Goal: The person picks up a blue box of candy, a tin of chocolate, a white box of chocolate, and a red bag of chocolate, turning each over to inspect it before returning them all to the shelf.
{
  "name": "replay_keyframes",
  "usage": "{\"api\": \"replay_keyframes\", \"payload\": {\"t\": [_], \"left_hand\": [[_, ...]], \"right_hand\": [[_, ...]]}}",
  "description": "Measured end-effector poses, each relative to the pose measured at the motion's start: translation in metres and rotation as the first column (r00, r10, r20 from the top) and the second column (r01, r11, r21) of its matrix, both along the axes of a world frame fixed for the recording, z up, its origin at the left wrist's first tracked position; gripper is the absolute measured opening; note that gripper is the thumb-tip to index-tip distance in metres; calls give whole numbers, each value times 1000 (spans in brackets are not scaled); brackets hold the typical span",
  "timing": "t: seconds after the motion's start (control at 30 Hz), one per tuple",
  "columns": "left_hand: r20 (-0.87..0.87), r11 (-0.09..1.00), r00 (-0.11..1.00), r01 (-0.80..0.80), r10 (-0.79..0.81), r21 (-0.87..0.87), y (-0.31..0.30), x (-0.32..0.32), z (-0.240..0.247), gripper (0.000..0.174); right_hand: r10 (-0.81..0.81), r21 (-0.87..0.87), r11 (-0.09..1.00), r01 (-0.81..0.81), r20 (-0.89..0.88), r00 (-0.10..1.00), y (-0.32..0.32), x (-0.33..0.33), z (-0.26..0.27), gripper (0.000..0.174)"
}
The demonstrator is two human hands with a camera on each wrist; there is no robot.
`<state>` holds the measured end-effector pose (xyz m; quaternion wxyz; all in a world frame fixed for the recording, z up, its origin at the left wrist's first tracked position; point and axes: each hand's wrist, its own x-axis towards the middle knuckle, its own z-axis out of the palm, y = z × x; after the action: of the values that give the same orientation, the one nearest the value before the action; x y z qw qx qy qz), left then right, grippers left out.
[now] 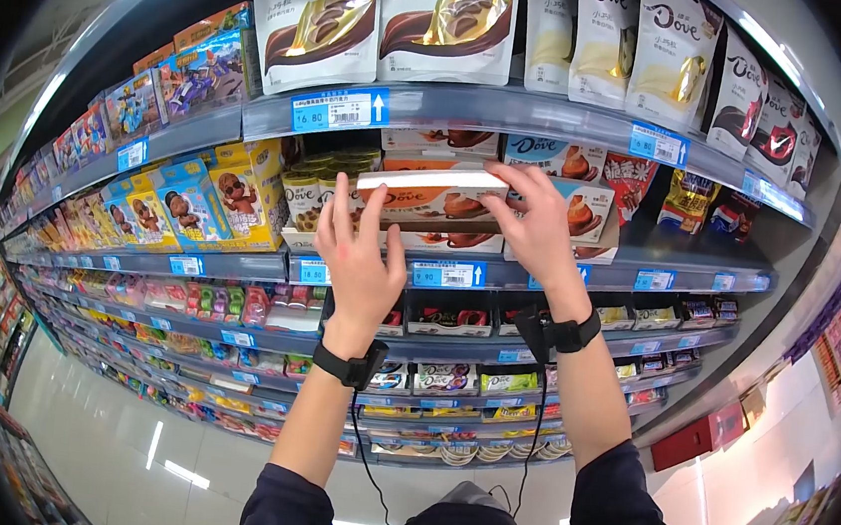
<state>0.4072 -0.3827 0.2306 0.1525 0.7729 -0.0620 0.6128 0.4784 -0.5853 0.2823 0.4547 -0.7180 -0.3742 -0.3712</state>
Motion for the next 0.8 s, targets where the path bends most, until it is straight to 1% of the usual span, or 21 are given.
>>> {"api": "replay_keyframes", "payload": {"t": [0.03,0.07,0.13,0.17,0.2,0.23,0.27,0.33,0.37,0.43,0.47,0.53,0.57,0.63,0.73,0.77,0.8], "left_hand": [[49,1000,999,-17,16,10,-4,-2,0,43],[50,1000,999,-19,18,11,-7,-3,-5,43],[-55,986,998,44,-36,164,-13,-2,-15,39],[-60,983,997,58,-48,176,-18,0,-16,35],[-62,983,997,56,-46,175,-22,4,-19,35],[-98,979,993,85,-68,188,-24,9,-23,34],[-133,973,987,115,-89,200,-26,12,-24,34],[-132,975,989,96,-70,199,-29,14,-24,33],[-147,976,987,89,-61,198,-29,16,-25,30],[-164,977,985,84,-52,196,-28,17,-26,27],[-172,978,984,88,-55,190,-28,17,-26,24],[-185,979,981,94,-60,183,-28,15,-26,21],[-183,980,982,88,-54,180,-27,14,-26,20],[-182,981,982,81,-48,177,-27,12,-25,18],[-184,983,980,102,-73,151,-25,10,-24,17],[-177,983,981,102,-74,154,-25,10,-25,18],[-170,983,983,101,-74,156,-25,9,-26,20]], "right_hand": [[-18,-3,1000,18,-26,999,0,3,-1,28],[-16,-2,1000,16,-26,1000,0,5,-3,28],[-137,-87,987,139,33,990,1,9,-6,29],[-135,-87,987,138,32,990,2,12,-8,29],[-247,-158,951,268,139,959,4,18,-10,29],[-342,-212,893,397,254,905,6,23,-12,29],[-339,-213,894,395,256,905,8,27,-16,29],[-454,-198,834,515,285,844,12,33,-22,28],[-452,-198,835,514,286,845,14,32,-20,28],[-463,-168,808,565,412,785,19,27,-16,26],[-464,-168,808,565,412,785,22,27,-15,26],[-427,-261,808,528,359,830,28,30,-12,32],[-427,-261,808,528,358,830,29,31,-10,32],[-486,-208,772,601,416,769,33,33,-8,26],[-505,-194,758,622,428,749,38,41,-5,25],[-500,-196,761,618,431,752,39,41,-5,25],[-490,-235,766,598,387,781,38,41,-4,26]]}}
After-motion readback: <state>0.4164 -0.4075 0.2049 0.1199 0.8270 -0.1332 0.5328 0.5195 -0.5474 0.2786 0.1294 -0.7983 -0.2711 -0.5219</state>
